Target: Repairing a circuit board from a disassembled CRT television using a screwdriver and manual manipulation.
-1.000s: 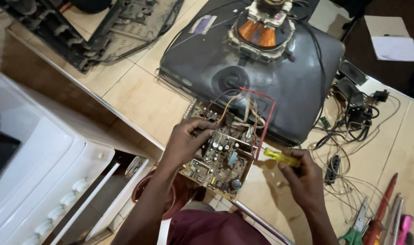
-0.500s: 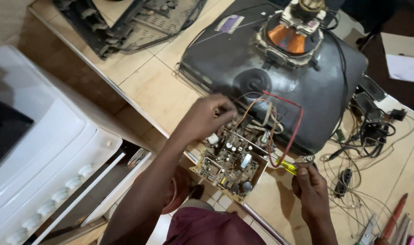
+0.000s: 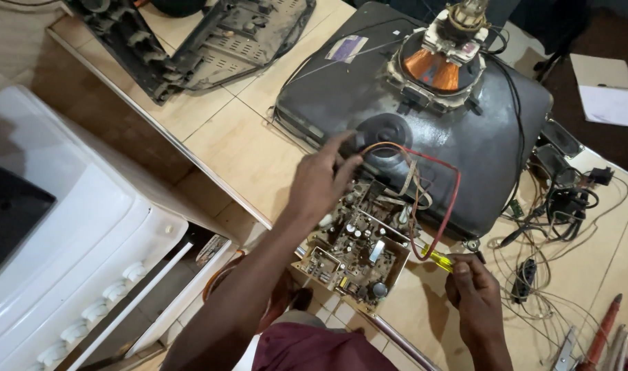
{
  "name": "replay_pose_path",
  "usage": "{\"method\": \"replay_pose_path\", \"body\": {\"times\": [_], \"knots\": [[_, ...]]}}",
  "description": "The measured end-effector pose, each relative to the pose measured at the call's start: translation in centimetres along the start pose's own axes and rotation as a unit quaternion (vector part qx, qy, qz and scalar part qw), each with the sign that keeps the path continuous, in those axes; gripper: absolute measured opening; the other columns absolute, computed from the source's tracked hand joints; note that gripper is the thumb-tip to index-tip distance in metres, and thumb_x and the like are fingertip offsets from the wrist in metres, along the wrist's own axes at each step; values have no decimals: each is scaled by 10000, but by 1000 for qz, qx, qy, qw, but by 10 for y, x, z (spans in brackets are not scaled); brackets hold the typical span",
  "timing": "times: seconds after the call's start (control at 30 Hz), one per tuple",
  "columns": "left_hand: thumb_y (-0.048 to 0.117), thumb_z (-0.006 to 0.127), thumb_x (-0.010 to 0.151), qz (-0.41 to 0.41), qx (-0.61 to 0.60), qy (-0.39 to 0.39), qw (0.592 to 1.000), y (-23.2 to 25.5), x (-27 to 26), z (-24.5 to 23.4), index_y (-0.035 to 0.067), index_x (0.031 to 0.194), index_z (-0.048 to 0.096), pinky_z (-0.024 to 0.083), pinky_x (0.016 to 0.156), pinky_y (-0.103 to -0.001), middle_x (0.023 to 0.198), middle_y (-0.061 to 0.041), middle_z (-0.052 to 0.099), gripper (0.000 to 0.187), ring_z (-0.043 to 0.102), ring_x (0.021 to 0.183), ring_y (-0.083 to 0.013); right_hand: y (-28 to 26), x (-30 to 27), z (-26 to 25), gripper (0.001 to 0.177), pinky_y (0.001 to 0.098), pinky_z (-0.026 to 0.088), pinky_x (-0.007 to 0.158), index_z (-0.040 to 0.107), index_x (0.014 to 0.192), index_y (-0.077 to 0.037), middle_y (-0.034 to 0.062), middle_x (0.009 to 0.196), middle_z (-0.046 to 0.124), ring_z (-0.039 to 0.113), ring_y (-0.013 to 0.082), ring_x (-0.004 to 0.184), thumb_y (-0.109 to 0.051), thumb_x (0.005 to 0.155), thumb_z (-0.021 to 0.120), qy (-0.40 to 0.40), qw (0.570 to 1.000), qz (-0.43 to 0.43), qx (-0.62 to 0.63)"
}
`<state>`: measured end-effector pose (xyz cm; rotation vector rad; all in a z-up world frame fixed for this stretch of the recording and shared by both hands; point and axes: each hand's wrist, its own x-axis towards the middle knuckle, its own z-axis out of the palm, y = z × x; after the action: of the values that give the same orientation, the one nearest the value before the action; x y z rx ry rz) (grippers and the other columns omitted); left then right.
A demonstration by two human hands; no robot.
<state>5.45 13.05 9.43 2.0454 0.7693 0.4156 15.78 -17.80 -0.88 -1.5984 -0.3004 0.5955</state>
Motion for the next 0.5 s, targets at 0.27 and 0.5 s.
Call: {"method": "replay_pose_path", "body": {"times": [0.27,0.5], "knots": [[362,507,993,-18,-66,-101,993,-28,-53,4,215,1291,655,501,1052,-485,1404,-42,671,364,637,1275,-249,2,0,4,270,299,175,474,619,1053,8,4,588,303,240,114,501,-194,1112,450,6,1000,-3,9],[413,594,956,-3,-82,-116,990,-45,-48,3,186,1187,707,480,1055,-505,1336,-64,704,344,650,1240,-260,-3,-5,-13,344,357,529,612,424,1272,-87,143,966,531,576,225,678,-98,971,591,-14,992,-12,-127]]}}
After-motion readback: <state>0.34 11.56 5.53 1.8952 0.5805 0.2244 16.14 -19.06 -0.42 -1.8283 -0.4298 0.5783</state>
